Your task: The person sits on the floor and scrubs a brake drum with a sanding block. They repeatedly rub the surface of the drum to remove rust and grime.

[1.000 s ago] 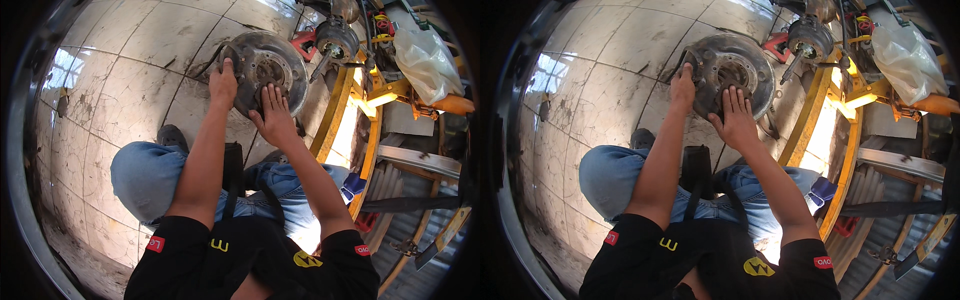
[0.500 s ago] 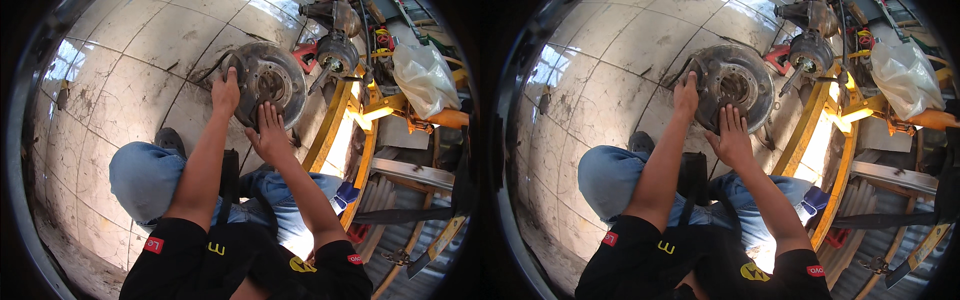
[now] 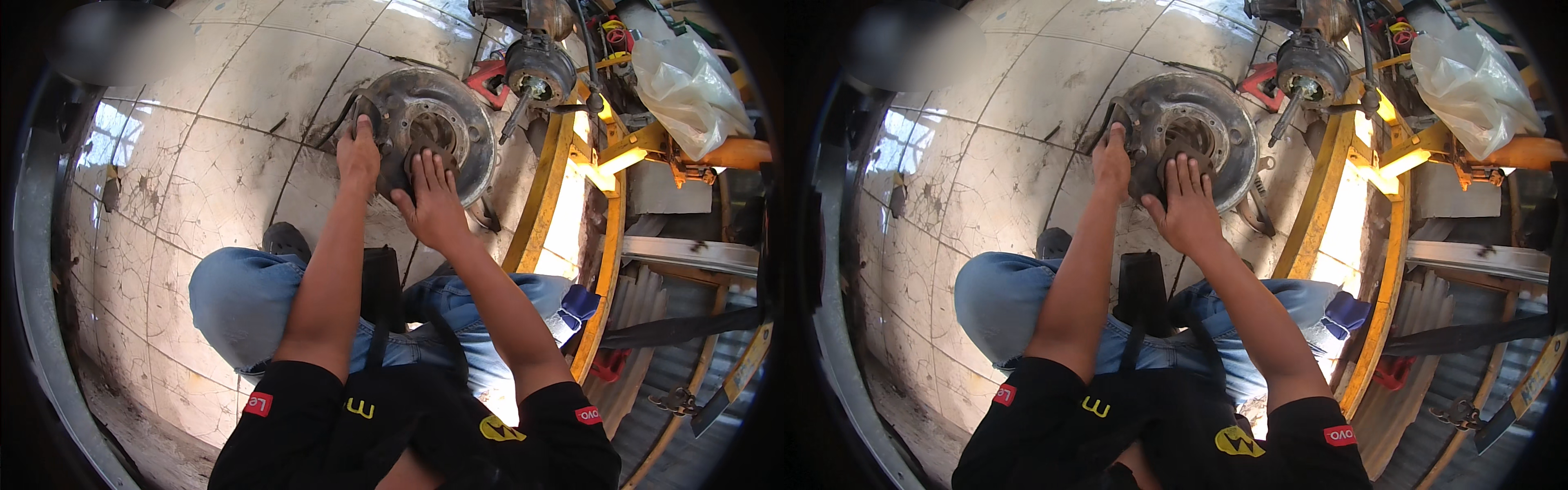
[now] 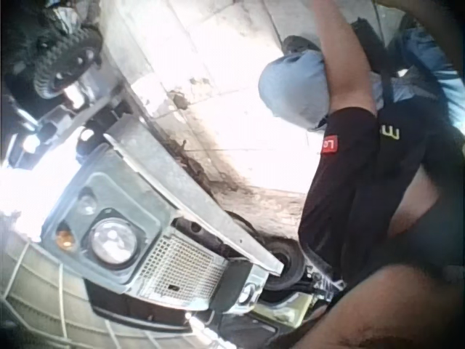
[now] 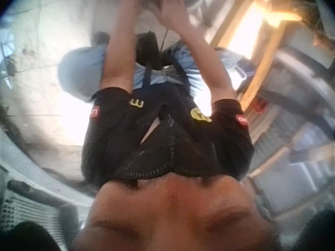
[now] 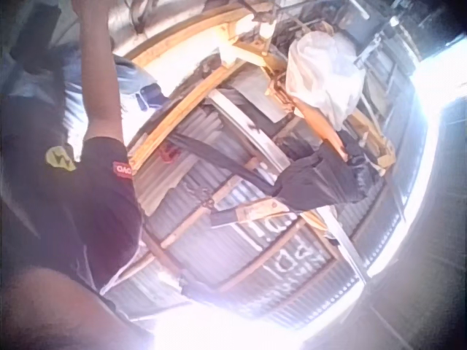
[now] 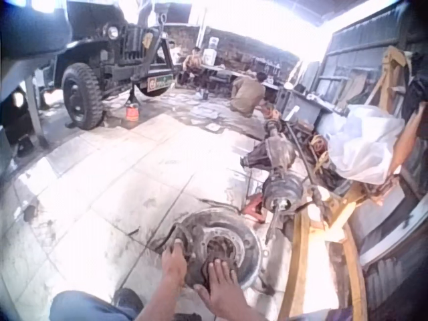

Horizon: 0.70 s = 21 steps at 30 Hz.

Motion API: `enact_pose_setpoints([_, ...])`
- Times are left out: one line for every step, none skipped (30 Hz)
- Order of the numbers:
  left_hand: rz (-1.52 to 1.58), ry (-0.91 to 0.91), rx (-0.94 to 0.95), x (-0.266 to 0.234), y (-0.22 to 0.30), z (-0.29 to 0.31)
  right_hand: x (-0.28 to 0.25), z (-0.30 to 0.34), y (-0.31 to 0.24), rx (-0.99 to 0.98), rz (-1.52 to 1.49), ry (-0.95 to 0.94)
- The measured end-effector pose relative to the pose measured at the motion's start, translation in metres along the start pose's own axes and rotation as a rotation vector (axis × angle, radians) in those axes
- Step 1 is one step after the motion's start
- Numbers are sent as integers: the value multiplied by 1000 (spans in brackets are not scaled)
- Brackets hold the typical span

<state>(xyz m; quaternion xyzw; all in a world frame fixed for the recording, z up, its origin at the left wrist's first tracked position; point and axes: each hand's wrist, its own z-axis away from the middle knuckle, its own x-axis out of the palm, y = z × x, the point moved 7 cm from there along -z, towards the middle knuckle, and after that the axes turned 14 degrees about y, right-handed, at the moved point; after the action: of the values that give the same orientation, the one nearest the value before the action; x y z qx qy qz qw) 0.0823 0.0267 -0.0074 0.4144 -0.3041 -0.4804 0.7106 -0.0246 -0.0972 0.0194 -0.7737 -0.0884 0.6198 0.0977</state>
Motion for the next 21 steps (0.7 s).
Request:
enact_pose_setpoints([19, 9, -19, 1, -3, -2, -1, 4, -2, -5, -14, -13])
enact_pose_setpoints([38, 18, -39, 2, -5, -5, -2, 8, -4, -11, 4, -14])
enact_pose_setpoints([11, 23, -24, 2, -4, -10, -1, 11, -7, -17, 22, -15])
enact_pose_setpoints([-23, 21, -27, 0, -2, -3, -1, 20, -8, -9, 45, -31])
enact_pose_setpoints([-58, 19, -30, -1, -3, 2, -1, 12, -7, 0, 82, -8])
enact_pose_setpoints([-48, 11, -31, 2, -9, 3, 0, 6, 0, 33, 74, 13])
enact_pose_setpoints([-40, 8, -14, 3, -9, -3, 2, -5, 1, 61, 54, 48])
enact_pose_setpoints([-32, 5, 3, 3, -10, -8, 1, -11, 1, 90, 34, 84])
enact_pose_setpoints([-3, -8, -1, 3, -14, -9, 1, -6, -2, 89, 28, 86])
enact_pose_setpoints([32, -15, -2, 2, -17, -12, 1, 0, -6, 86, 28, 59])
enact_pose_setpoints([69, -27, -7, 4, -16, -13, 0, 11, -8, 84, 35, 32])
enact_pose_setpoints([39, -19, 27, 5, -12, -16, 1, 15, -8, 82, 41, 5])
enact_pose_setpoints([6, -15, 48, 7, -10, -13, -1, 10, -5, 88, 56, 35])
enact_pose_setpoints([-37, -10, 68, 5, -13, -9, -1, 3, -3, 101, 65, 61])
enact_pose_setpoints([-24, -9, 45, 4, -19, -7, -1, 1, -1, 114, 74, 86])
enact_pose_setpoints([-11, -8, 39, 6, -19, -12, -1, 0, -4, 123, 64, 97])
enact_pose_setpoints([2, -9, 33, 8, -19, -15, -1, -1, -5, 132, 53, 108])
enact_pose_setpoints([22, 27, 7, 5, -23, -15, -2, -1, -6, 141, 43, 119])
enact_pose_setpoints([46, 63, -14, 4, -27, -18, 1, 2, -9, 123, 32, 98])
enact_pose_setpoints([73, 101, -43, 1, -27, -14, 2, 14, -12, 103, 25, 70])
enact_pose_setpoints([85, 39, -32, 5, -20, -14, 4, 20, -14, 83, 18, 41])
